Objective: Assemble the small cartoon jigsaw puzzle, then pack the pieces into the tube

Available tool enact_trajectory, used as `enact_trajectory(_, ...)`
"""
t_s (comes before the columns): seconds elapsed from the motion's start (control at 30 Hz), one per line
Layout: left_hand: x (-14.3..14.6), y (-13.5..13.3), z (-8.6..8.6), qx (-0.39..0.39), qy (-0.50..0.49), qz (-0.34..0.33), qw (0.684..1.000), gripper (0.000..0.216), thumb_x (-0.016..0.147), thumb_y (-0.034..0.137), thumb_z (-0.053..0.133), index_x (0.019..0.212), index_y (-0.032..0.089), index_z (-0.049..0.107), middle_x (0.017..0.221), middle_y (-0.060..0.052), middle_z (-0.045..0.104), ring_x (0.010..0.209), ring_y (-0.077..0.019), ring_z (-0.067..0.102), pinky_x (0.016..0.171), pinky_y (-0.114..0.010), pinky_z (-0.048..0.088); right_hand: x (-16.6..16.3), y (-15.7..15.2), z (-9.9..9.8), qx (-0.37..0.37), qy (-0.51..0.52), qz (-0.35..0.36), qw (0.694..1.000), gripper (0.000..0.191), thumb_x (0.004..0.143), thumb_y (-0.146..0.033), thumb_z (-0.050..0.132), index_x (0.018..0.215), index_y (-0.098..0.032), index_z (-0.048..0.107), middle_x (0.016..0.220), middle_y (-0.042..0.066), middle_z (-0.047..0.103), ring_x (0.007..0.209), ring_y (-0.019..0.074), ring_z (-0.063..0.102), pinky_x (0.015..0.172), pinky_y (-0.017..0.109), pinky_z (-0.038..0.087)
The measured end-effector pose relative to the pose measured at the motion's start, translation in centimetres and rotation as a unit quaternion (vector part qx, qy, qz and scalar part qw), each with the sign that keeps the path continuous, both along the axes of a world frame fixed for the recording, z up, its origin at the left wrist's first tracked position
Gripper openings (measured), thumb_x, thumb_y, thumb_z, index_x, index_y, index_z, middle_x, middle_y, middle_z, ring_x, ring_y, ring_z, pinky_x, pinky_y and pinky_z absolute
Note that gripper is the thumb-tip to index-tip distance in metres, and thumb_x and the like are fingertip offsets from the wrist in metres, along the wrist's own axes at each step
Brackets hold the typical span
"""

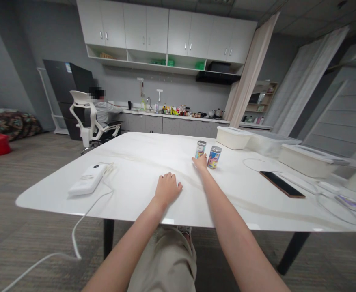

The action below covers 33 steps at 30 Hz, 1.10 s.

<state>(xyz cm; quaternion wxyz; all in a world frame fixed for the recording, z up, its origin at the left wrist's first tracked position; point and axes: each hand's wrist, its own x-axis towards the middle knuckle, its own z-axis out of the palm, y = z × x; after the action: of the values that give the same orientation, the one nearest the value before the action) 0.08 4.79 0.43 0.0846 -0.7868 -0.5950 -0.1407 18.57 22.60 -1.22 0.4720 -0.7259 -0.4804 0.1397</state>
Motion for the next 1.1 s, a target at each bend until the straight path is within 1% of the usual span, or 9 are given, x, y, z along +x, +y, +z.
enact_trajectory(0.07, 0.0, 0.1, -0.1, 0.0, -0.002, 0.002, 1.0, 0.035, 0.092, 0.033, 0.042, 0.106, 0.009, 0.063, 0.108, -0.018, 0.065, 0.105, -0.0287, 0.059, 0.09, -0.041, 0.039, 0.4, 0.7, -0.1, 0.027, 0.001, -0.015, 1.0, 0.083, 0.072, -0.033, 0.067, 0.14, -0.006, 0.029, 0.14, 0.028, 0.044, 0.132, 0.0342, 0.045, 0.107, 0.043, 0.038)
enact_trajectory(0.13, 0.0, 0.3, -0.2, 0.0, -0.006, 0.001, 1.0, 0.034, 0.092, 0.033, 0.042, 0.105, 0.009, 0.063, 0.107, -0.018, 0.064, 0.104, -0.029, 0.058, 0.09, -0.041, 0.04, 0.7, 1.1, -0.3, 0.051, 0.004, -0.017, 0.999, 0.076, 0.073, -0.033, 0.066, 0.137, -0.009, 0.034, 0.135, 0.023, 0.051, 0.127, 0.0309, 0.05, 0.106, 0.04, 0.039)
enact_trajectory(0.23, 0.1, 0.5, -0.3, 0.003, -0.006, 0.001, 1.0, 0.033, 0.091, 0.033, 0.042, 0.105, 0.01, 0.062, 0.107, -0.017, 0.063, 0.104, -0.0294, 0.057, 0.089, -0.041, 0.04, 0.6, 0.9, -0.7, 0.064, -0.002, -0.007, 0.998, 0.062, 0.072, -0.033, 0.068, 0.126, -0.013, 0.047, 0.121, 0.018, 0.06, 0.113, 0.028, 0.059, 0.099, 0.038, 0.044)
enact_trajectory(0.37, 0.3, 0.5, 0.1, 0.0, -0.001, 0.011, 1.0, 0.033, 0.091, 0.032, 0.042, 0.107, 0.009, 0.061, 0.109, -0.018, 0.063, 0.105, -0.0296, 0.057, 0.09, -0.041, 0.04, -0.2, -0.3, -0.8, 0.07, -0.047, 0.02, 0.996, 0.051, 0.067, -0.038, 0.071, 0.11, -0.014, 0.056, 0.114, 0.017, 0.06, 0.105, 0.0268, 0.06, 0.092, 0.036, 0.046)
enact_trajectory(0.63, -0.1, 0.5, -0.2, 0.011, -0.007, 0.016, 1.0, 0.034, 0.092, 0.034, 0.041, 0.107, 0.01, 0.06, 0.111, -0.017, 0.063, 0.107, -0.0291, 0.058, 0.091, -0.04, 0.04, -2.4, -6.0, -0.9, 0.089, 0.004, 0.108, 0.99, 0.047, 0.065, -0.04, 0.072, 0.102, -0.017, 0.055, 0.101, 0.008, 0.065, 0.089, 0.0195, 0.062, 0.08, 0.03, 0.048)
enact_trajectory(0.77, -0.1, 0.6, -0.2, 0.029, -0.031, 0.02, 0.999, 0.048, 0.089, 0.049, 0.048, 0.112, 0.008, 0.056, 0.113, -0.018, 0.063, 0.109, -0.031, 0.058, 0.091, -0.04, 0.039, -4.1, -10.3, -0.9, 0.095, 0.002, 0.225, 0.97, 0.042, 0.066, -0.04, 0.074, 0.097, -0.018, 0.056, 0.095, 0.006, 0.066, 0.082, 0.0185, 0.062, 0.075, 0.03, 0.049)
enact_trajectory(0.87, 0.0, 0.4, 0.2, 0.02, -0.056, 0.004, 0.998, 0.048, 0.088, 0.052, 0.05, 0.114, 0.011, 0.054, 0.11, -0.015, 0.064, 0.106, -0.0282, 0.061, 0.09, -0.038, 0.039, -4.8, -12.7, -0.7, 0.091, 0.029, 0.304, 0.948, 0.038, 0.067, -0.038, 0.075, 0.096, -0.019, 0.058, 0.094, 0.005, 0.069, 0.082, 0.0183, 0.063, 0.075, 0.031, 0.05)
enact_trajectory(1.0, -0.1, 0.1, 0.8, 0.024, -0.084, -0.028, 0.996, 0.039, 0.092, 0.048, 0.045, 0.113, 0.015, 0.052, 0.103, -0.009, 0.067, 0.096, -0.0236, 0.066, 0.092, -0.037, 0.037, -5.1, -14.0, 0.1, 0.091, 0.1, 0.341, 0.93, 0.035, 0.076, -0.042, 0.067, 0.101, -0.018, 0.06, 0.097, 0.008, 0.07, 0.082, 0.0188, 0.065, 0.076, 0.032, 0.052)
enact_trajectory(1.1, -0.1, 0.1, 0.9, 0.043, -0.086, -0.027, 0.995, 0.038, 0.093, 0.047, 0.044, 0.112, 0.015, 0.051, 0.104, -0.01, 0.067, 0.096, -0.0237, 0.066, 0.091, -0.037, 0.037, -5.2, -14.0, 0.4, 0.113, 0.097, 0.349, 0.925, 0.035, 0.079, -0.043, 0.064, 0.102, -0.017, 0.06, 0.098, 0.008, 0.07, 0.083, 0.0188, 0.065, 0.079, 0.033, 0.051)
